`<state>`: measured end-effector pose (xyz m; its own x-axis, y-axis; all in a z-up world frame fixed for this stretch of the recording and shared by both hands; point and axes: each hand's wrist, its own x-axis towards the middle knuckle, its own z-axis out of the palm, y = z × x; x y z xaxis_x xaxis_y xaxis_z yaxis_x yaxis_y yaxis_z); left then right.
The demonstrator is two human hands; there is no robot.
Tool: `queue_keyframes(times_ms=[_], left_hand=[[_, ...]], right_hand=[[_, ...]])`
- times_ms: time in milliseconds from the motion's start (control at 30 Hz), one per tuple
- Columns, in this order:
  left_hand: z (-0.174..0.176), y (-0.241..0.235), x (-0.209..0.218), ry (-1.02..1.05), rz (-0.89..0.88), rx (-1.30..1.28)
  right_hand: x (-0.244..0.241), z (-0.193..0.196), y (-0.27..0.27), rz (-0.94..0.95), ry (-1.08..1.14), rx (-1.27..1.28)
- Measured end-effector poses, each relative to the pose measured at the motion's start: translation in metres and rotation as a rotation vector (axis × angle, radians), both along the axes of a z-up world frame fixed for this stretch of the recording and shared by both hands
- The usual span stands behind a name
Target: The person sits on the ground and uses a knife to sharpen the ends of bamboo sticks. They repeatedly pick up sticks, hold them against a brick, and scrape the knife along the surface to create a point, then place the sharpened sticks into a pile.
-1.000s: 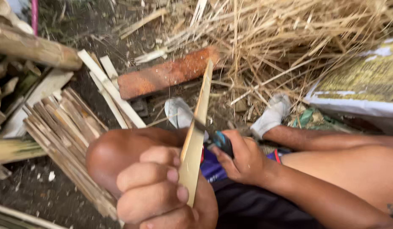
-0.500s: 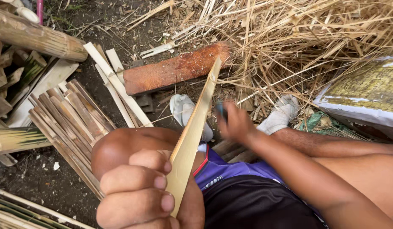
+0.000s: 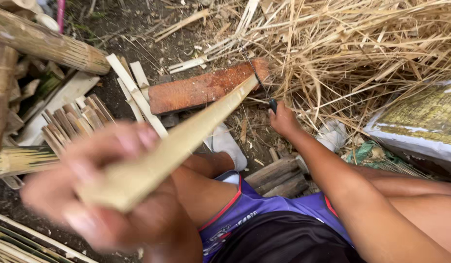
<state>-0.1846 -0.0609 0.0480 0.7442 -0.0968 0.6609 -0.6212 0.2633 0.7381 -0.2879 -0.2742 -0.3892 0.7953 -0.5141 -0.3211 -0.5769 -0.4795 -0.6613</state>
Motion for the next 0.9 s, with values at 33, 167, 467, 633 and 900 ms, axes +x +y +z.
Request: queue_keyframes(times_ms=[33, 167, 467, 633, 900], left_hand=[[0.002, 0.006, 0.015, 0.057, -0.040, -0.013], [0.000, 0.015, 0.064, 0.163, -0.054, -0.199], [0.006, -0.018, 0.063, 0.007, -0.117, -0.056], [0.001, -0.016, 0.059, 0.036, -0.076, -0.095], [-0.009, -0.010, 0.085, 0.000, 0.077, -0.131]], right_hand=[[-0.005, -0.002, 0.001, 0.018, -0.031, -0.007], [-0.029, 0.037, 0.013, -0.170, 0.237, 0.230], [-0.016, 0.253, 0.079, 0.146, -0.518, 0.106], [0.008, 0.232, 0.099, 0.078, -0.490, 0.185], [0.033, 0.006, 0.042, -0.199, -0.006, -0.008]])
